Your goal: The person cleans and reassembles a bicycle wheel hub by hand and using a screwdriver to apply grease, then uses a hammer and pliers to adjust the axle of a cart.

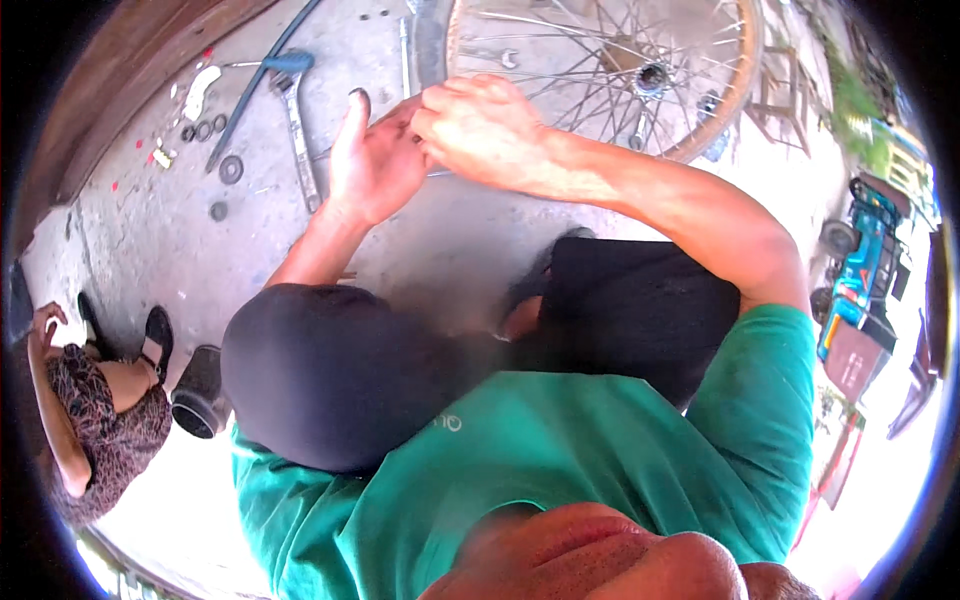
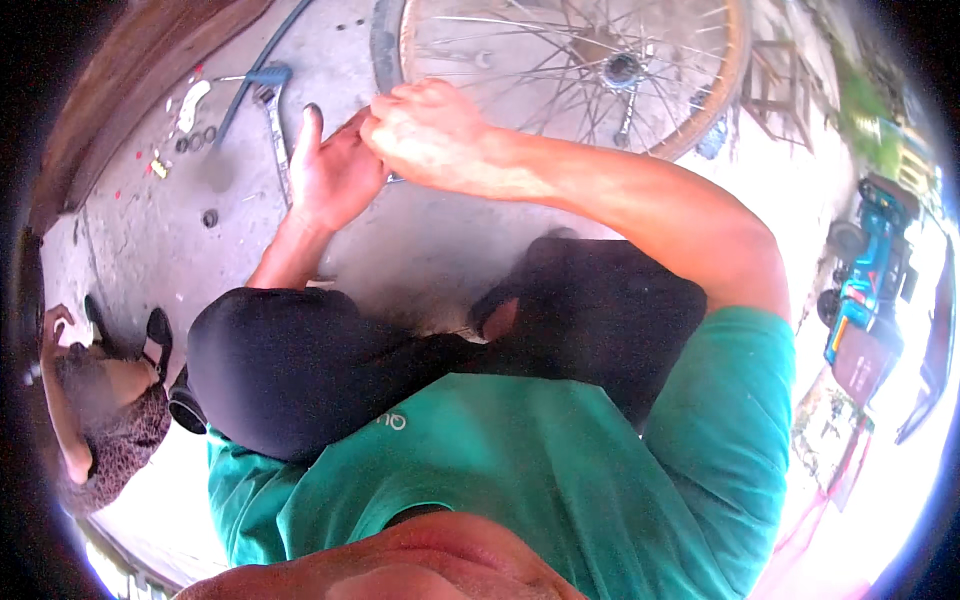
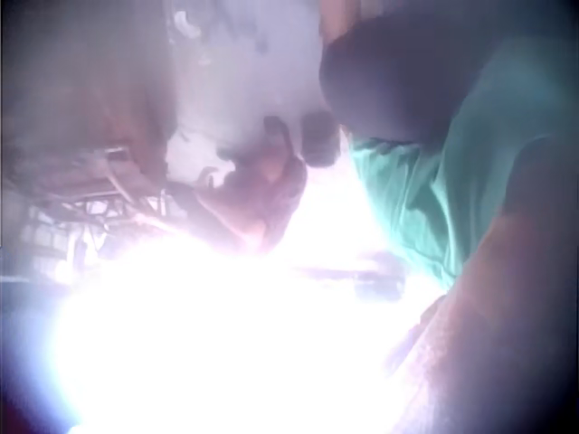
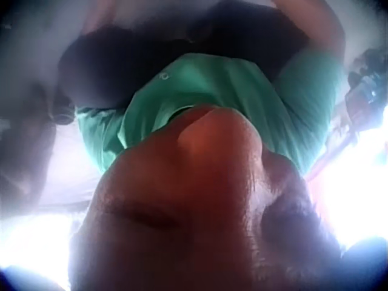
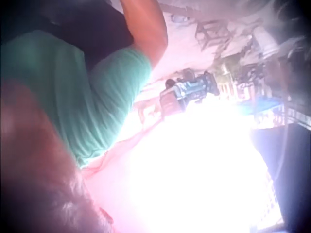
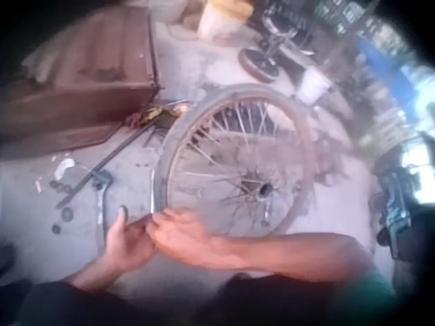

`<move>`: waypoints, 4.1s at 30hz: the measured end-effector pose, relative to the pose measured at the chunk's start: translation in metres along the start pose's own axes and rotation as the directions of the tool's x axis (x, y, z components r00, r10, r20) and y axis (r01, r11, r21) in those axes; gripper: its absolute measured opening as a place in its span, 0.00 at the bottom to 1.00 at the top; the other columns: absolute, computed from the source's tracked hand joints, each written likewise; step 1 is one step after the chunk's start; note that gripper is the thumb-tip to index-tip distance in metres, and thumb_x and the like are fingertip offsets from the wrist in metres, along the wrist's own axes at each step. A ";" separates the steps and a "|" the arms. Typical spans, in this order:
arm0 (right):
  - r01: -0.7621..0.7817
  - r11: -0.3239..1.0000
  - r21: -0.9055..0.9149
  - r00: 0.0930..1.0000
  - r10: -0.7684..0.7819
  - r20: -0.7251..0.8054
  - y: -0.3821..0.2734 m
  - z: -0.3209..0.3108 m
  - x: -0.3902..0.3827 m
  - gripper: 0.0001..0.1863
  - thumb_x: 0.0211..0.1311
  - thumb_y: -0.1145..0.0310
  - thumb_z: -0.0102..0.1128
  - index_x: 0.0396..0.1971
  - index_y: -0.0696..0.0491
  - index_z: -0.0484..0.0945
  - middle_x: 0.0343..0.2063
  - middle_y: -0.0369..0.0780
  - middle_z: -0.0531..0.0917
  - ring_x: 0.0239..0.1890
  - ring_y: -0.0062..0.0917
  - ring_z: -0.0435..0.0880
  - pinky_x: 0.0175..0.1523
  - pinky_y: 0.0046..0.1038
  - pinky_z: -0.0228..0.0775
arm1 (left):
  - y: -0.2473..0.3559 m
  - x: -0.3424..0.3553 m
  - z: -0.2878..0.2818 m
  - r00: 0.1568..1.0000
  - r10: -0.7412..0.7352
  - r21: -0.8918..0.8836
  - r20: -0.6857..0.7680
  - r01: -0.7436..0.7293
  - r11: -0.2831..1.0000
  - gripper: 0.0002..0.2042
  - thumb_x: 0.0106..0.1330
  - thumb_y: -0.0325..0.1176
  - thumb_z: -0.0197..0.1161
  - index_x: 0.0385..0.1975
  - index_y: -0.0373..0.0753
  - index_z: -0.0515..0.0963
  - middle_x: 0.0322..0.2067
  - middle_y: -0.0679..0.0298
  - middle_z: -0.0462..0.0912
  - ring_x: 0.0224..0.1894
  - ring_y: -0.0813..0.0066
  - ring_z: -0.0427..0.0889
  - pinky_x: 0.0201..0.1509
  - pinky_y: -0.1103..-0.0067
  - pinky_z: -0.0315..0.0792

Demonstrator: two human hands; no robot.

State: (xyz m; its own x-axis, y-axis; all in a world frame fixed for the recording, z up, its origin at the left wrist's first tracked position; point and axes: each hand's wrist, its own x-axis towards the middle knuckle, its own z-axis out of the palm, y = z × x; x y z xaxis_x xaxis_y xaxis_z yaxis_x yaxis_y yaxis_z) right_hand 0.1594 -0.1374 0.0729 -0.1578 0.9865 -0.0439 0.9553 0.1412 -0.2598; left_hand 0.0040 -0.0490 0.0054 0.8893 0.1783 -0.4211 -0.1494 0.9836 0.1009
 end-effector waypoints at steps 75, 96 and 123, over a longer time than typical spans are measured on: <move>-0.566 0.795 0.218 0.823 0.559 0.099 0.090 -0.089 -0.087 0.12 0.61 0.64 0.67 0.42 0.52 0.84 0.33 0.39 0.87 0.34 0.31 0.88 0.43 0.34 0.79 | 0.004 0.011 0.003 0.998 -0.062 0.118 0.005 0.061 0.991 0.49 0.72 0.71 0.41 0.71 0.24 0.58 0.69 0.37 0.66 0.72 0.43 0.67 0.75 0.59 0.62; -0.014 0.984 0.176 0.991 -0.009 0.132 0.001 0.004 0.012 0.09 0.52 0.69 0.66 0.30 0.56 0.77 0.31 0.44 0.83 0.38 0.43 0.85 0.45 0.45 0.78 | -0.002 0.000 -0.007 0.998 -0.019 0.046 0.067 0.016 0.999 0.39 0.76 0.64 0.47 0.68 0.29 0.66 0.65 0.52 0.73 0.69 0.58 0.70 0.75 0.62 0.61; -0.714 0.700 -0.009 0.683 0.694 -0.226 0.152 -0.079 -0.176 0.12 0.59 0.58 0.67 0.37 0.48 0.85 0.32 0.38 0.86 0.38 0.37 0.88 0.45 0.39 0.79 | 0.011 0.006 -0.036 0.999 -0.051 0.197 0.011 0.048 0.979 0.36 0.75 0.62 0.49 0.65 0.33 0.71 0.59 0.47 0.79 0.63 0.49 0.77 0.66 0.58 0.70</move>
State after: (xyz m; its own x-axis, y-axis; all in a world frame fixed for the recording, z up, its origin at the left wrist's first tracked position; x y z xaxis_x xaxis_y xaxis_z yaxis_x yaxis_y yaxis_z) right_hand 0.3523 -0.2826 0.1169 0.6120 0.7908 0.0077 0.7835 -0.6050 -0.1414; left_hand -0.0076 -0.0358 -0.0280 0.9003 0.1276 -0.4161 -0.0184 0.9664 0.2565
